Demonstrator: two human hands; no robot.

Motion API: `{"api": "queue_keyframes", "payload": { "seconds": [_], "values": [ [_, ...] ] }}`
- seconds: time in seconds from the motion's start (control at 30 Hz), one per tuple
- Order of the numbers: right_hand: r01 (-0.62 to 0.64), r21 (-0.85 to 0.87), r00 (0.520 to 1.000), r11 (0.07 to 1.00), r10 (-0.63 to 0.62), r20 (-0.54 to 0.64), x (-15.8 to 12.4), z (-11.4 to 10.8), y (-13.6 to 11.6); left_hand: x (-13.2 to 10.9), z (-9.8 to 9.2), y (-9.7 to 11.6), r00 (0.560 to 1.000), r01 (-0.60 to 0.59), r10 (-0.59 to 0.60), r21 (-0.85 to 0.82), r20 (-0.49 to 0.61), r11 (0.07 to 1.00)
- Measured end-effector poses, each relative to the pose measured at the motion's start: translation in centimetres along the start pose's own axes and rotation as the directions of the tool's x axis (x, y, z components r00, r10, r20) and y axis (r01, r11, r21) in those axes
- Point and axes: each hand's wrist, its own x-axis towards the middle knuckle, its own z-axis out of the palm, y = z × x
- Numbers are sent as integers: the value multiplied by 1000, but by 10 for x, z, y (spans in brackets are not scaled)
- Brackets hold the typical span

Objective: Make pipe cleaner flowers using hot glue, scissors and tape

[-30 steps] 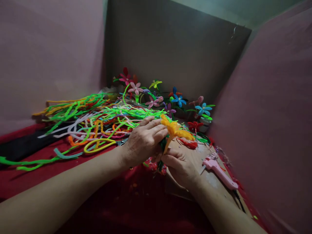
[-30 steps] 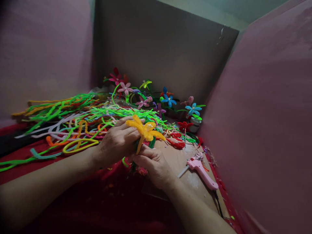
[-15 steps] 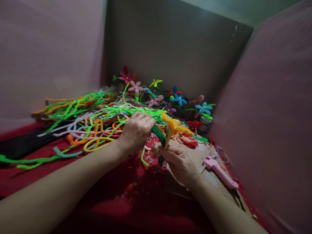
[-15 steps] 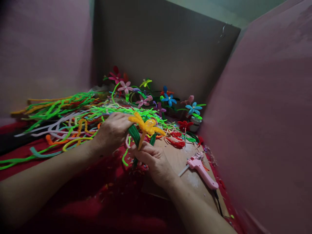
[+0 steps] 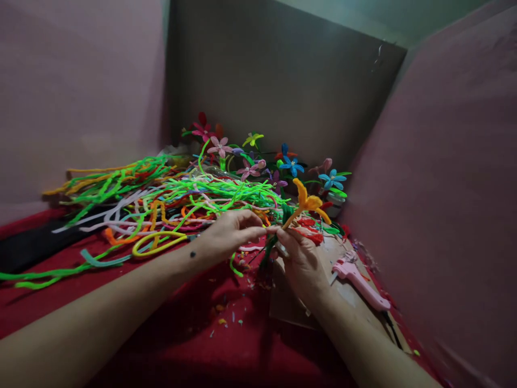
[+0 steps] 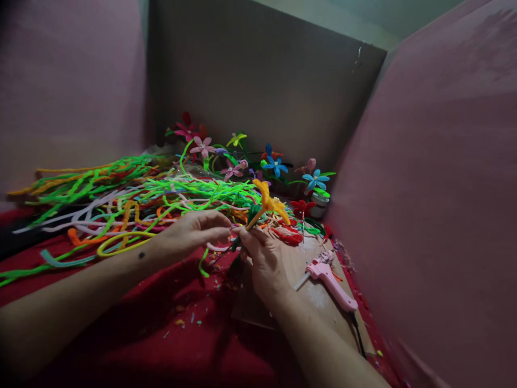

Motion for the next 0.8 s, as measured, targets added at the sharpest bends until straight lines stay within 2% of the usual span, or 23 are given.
{"api": "queue_keyframes", "payload": {
  "seconds": [0.07,0.17,0.23,0.33,0.43,0.53,0.63,0.73,0.8],
  "values": [
    [15,10,1000,1000,-15,-22,0,1,0,-5,15,-2,996,-90,91,46,-11,995],
    [-1,29,999,1000,2,-43,-2,4,0,-8,30,-8,970,-205,225,193,-92,960],
    [-2,39,998,999,5,-67,-3,6,1,-8,33,-12,949,-249,296,312,-111,917],
    [19,33,991,999,-15,-129,-3,8,3,-9,34,-19,923,-303,379,486,-65,820],
    [36,-2,988,999,-36,-149,-3,7,5,-9,35,-20,901,-335,430,538,-58,773],
    [64,-31,992,997,-67,-105,-2,4,5,-9,35,-14,935,-300,345,335,-82,893],
    [82,-98,995,992,-86,-39,0,2,5,-9,32,-3,992,-124,124,-45,-13,991],
    [117,-96,993,988,-116,20,2,0,5,-10,29,3,993,92,-59,-339,105,936],
    [139,-62,990,988,-136,47,3,0,5,-11,28,2,981,166,-99,-466,164,869]
  ]
}}
